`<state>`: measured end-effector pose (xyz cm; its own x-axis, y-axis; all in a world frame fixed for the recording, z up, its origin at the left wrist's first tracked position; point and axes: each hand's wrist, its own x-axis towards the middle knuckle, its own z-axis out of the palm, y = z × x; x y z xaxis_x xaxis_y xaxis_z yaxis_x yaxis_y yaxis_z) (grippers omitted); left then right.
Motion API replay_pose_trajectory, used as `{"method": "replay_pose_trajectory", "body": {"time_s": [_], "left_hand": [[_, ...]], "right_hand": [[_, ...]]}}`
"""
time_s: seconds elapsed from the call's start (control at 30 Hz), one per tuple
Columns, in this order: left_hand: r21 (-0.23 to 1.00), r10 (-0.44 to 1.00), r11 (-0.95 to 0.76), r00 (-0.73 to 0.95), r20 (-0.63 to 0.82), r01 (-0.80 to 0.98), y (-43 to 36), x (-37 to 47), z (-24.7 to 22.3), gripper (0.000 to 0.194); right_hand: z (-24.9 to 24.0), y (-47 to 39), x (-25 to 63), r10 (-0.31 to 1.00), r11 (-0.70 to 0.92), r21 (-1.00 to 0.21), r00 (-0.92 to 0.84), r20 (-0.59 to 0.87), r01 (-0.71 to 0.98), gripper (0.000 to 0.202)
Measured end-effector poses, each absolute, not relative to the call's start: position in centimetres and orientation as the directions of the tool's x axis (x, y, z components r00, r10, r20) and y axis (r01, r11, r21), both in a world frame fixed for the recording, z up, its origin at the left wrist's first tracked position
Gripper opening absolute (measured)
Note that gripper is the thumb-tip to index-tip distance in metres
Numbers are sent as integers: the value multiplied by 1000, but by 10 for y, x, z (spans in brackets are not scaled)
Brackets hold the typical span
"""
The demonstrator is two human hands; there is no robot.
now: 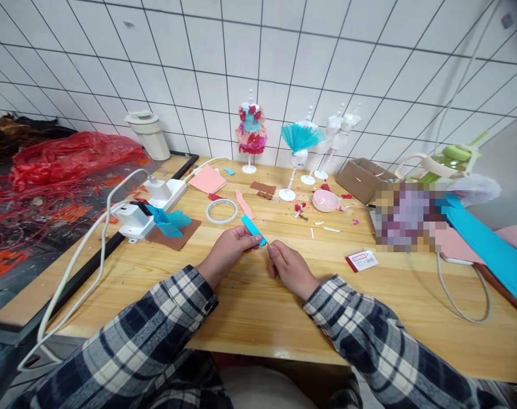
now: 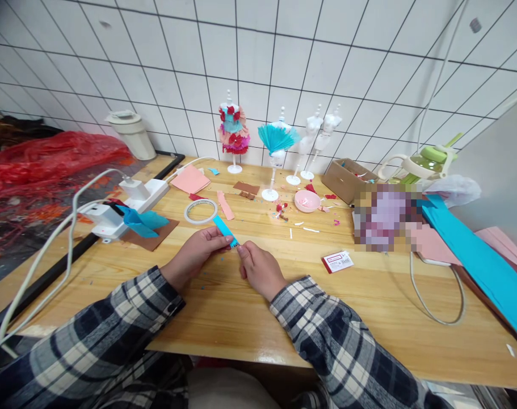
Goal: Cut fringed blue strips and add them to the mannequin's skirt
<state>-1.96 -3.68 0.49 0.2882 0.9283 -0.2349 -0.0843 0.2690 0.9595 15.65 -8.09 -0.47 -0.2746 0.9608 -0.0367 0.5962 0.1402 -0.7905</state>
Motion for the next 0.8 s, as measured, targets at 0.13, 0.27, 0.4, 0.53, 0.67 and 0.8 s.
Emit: {"method": "replay_pose_trajectory", "body": {"time_s": [0.13, 0.27, 0.4, 0.53, 0.67, 0.8], "left_hand": [[964, 932, 253, 288, -222, -77, -36, -20, 4, 32], [969, 937, 240, 274, -216, -57, -37, -19, 5, 32], [969, 939, 240, 266, -219, -50, -38, -18, 7, 33], [971, 942, 233, 259, -213, -47, -38, -18, 8, 33], [961, 940, 260, 252, -230, -95, -37, -20, 10, 32], [950, 929, 292, 269, -254, -113, -36, -23, 10, 33]], "right_hand": [[-4, -81, 156, 966, 125, -793, -254, -40, 597, 42], [-3, -81, 154, 973, 112, -798, -227, -32, 593, 40], [-5, -82, 151, 985, 88, -807, -169, -15, 584, 38], [-8, -83, 150, 994, 67, -823, -113, 3, 565, 38], [-11, -79, 154, 996, 78, -871, -70, 50, 485, 38], [-13, -74, 161, 993, 121, -909, -44, 113, 398, 37]]}}
